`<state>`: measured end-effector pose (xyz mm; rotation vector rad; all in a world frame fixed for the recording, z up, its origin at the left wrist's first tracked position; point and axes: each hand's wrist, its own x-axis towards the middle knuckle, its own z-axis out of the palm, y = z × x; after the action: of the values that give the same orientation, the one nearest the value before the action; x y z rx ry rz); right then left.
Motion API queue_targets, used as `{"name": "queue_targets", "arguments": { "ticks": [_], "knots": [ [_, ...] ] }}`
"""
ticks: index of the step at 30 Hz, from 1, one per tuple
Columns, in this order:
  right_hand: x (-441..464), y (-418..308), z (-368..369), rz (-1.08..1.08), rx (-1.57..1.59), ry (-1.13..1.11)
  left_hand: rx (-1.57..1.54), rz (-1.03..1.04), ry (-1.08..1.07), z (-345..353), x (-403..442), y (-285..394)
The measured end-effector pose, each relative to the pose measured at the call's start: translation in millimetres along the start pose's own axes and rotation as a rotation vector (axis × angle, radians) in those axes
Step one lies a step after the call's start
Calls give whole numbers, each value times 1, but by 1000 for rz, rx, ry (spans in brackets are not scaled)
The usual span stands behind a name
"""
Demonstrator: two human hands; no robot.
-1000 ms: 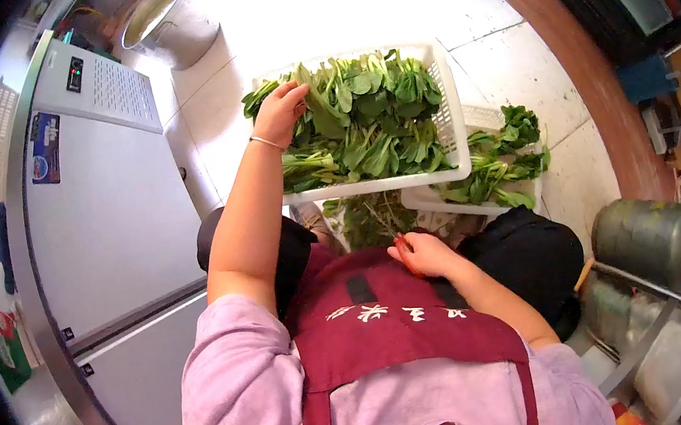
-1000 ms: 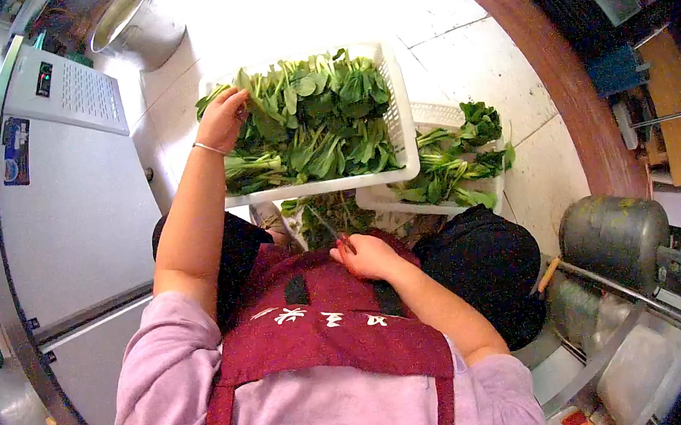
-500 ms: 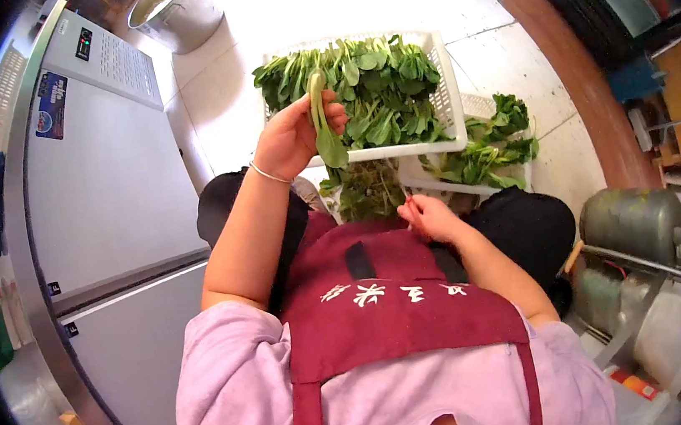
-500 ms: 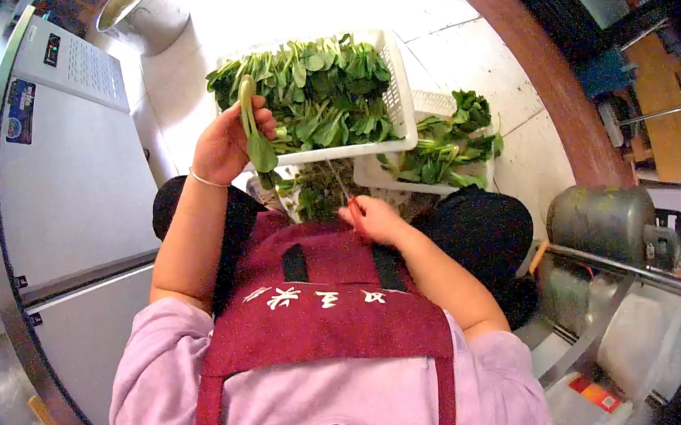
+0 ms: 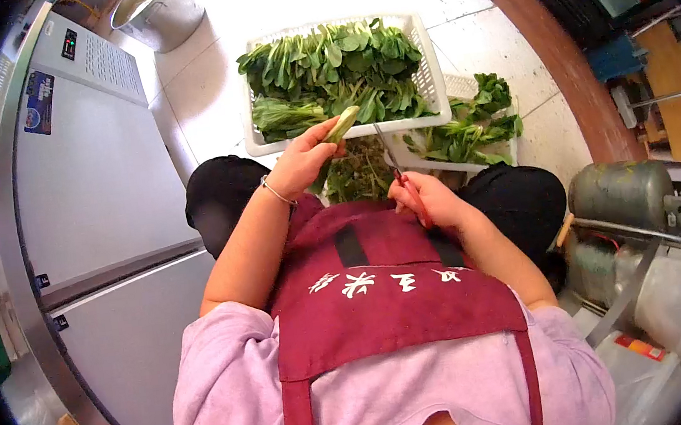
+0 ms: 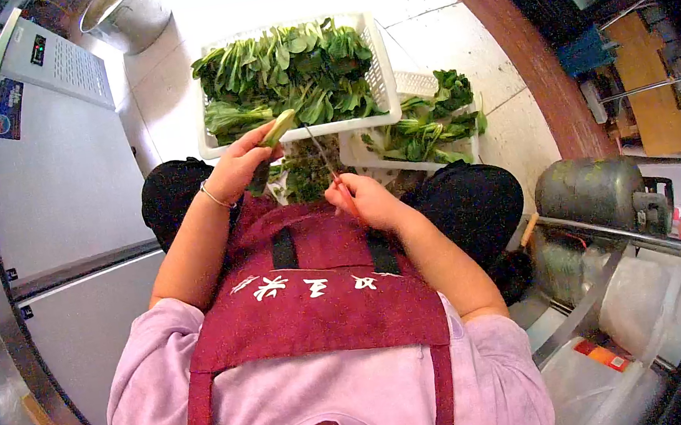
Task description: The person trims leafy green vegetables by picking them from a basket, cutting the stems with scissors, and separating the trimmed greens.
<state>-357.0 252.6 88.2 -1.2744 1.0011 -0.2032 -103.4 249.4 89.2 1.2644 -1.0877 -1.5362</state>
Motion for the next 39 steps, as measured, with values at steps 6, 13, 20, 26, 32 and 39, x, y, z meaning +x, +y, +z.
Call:
{"name": "queue_targets", "arguments": {
  "ticks": [6,13,20,26,32,39],
  "knots": [
    [-2,-8,4,6,-111,-22,-476,-108,-214,7,1,-1],
    [-2,0,5,-50,-51,-4,-537,-192,-199,14,-2,0],
    [-2,1,-2,-43,-160,-75,26,49,-28,22,3,-14],
    [4,15,-4,5,-223,-87,428,238,189,23,-1,-20],
    [2,13,-4,48,-120,-114,744,391,229,26,-4,-11],
    [8,18,-11,40,-236,-185,953,606,48,30,-5,-13]
  ]
}}
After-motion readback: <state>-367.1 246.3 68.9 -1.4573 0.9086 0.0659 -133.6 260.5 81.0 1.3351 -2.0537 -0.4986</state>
